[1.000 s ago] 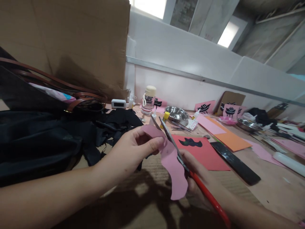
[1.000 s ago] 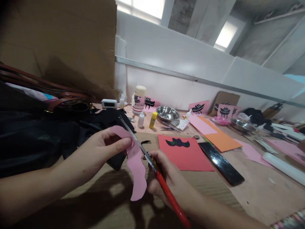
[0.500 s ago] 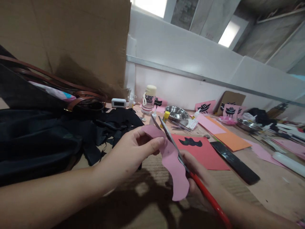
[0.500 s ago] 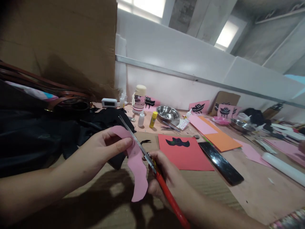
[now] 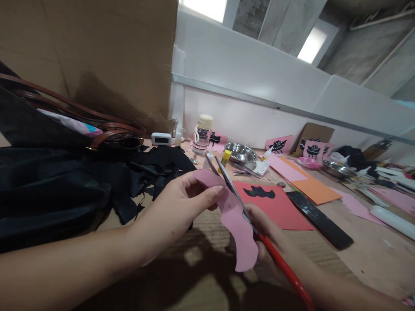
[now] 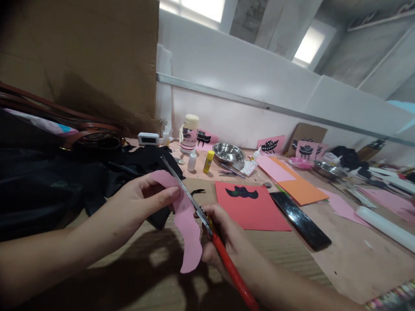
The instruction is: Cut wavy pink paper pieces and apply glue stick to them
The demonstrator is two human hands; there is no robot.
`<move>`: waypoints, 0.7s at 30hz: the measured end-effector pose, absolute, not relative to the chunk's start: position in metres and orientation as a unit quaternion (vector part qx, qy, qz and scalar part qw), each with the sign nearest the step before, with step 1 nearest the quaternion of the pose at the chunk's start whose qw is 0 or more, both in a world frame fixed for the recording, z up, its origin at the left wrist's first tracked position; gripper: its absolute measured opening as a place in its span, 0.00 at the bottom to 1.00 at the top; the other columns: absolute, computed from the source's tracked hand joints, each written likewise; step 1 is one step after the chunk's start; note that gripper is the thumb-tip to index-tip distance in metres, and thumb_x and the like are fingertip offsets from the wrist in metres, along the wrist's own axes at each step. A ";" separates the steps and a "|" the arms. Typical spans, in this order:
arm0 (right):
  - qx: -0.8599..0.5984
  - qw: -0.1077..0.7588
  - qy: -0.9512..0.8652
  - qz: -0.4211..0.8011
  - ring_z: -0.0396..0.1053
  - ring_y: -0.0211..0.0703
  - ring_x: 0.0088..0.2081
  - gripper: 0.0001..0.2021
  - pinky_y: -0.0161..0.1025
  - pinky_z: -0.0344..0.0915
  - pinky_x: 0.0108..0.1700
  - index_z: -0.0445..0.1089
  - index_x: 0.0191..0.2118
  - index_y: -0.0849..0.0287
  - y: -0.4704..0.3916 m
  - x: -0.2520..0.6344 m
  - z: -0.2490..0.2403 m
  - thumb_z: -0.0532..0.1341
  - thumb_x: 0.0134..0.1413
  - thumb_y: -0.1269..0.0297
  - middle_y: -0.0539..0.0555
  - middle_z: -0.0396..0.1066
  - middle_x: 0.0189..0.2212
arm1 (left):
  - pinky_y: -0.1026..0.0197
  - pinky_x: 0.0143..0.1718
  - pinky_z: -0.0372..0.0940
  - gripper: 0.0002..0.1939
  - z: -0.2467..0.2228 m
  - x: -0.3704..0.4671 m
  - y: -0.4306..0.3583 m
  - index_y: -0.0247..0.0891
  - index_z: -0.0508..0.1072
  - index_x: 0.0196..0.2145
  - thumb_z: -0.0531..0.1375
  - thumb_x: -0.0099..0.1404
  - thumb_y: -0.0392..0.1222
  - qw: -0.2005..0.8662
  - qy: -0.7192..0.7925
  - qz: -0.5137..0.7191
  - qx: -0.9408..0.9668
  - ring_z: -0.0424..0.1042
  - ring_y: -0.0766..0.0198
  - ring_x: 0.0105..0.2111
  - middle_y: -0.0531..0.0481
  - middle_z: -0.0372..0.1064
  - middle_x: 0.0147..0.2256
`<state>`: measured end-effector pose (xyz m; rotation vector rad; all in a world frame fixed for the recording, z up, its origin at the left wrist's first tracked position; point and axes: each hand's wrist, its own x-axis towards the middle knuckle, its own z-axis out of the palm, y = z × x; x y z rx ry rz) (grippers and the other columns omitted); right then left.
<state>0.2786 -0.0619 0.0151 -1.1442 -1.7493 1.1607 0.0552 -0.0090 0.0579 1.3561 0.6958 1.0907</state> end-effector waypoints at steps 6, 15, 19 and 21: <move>-0.405 0.390 -0.663 0.494 0.65 0.43 0.34 0.18 0.36 0.69 0.36 0.66 0.55 0.49 -0.061 0.280 0.011 0.67 0.64 0.54 0.50 0.69 0.37 | 0.65 0.37 0.67 0.08 0.057 0.056 -0.009 0.40 0.78 0.29 0.68 0.66 0.42 0.588 0.303 0.471 0.583 0.71 0.65 0.32 0.56 0.75 0.29; -0.435 0.390 -0.632 0.509 0.68 0.46 0.37 0.19 0.39 0.70 0.39 0.68 0.51 0.50 -0.063 0.278 0.012 0.70 0.60 0.50 0.51 0.70 0.37 | 0.65 0.38 0.67 0.08 0.058 0.056 -0.010 0.40 0.78 0.29 0.67 0.66 0.42 0.590 0.300 0.473 0.582 0.71 0.65 0.32 0.56 0.74 0.29; -0.439 0.398 -0.631 0.501 0.70 0.47 0.37 0.21 0.40 0.72 0.39 0.69 0.50 0.50 -0.062 0.276 0.012 0.71 0.58 0.47 0.52 0.72 0.38 | 0.63 0.38 0.67 0.08 0.057 0.057 -0.009 0.40 0.78 0.29 0.68 0.65 0.43 0.583 0.302 0.474 0.587 0.72 0.64 0.33 0.54 0.74 0.29; -0.431 0.401 -0.628 0.509 0.70 0.46 0.36 0.21 0.40 0.72 0.39 0.69 0.50 0.50 -0.061 0.276 0.011 0.71 0.58 0.48 0.51 0.72 0.38 | 0.63 0.38 0.68 0.08 0.056 0.056 -0.009 0.40 0.78 0.29 0.67 0.65 0.43 0.582 0.302 0.474 0.588 0.72 0.63 0.33 0.54 0.74 0.29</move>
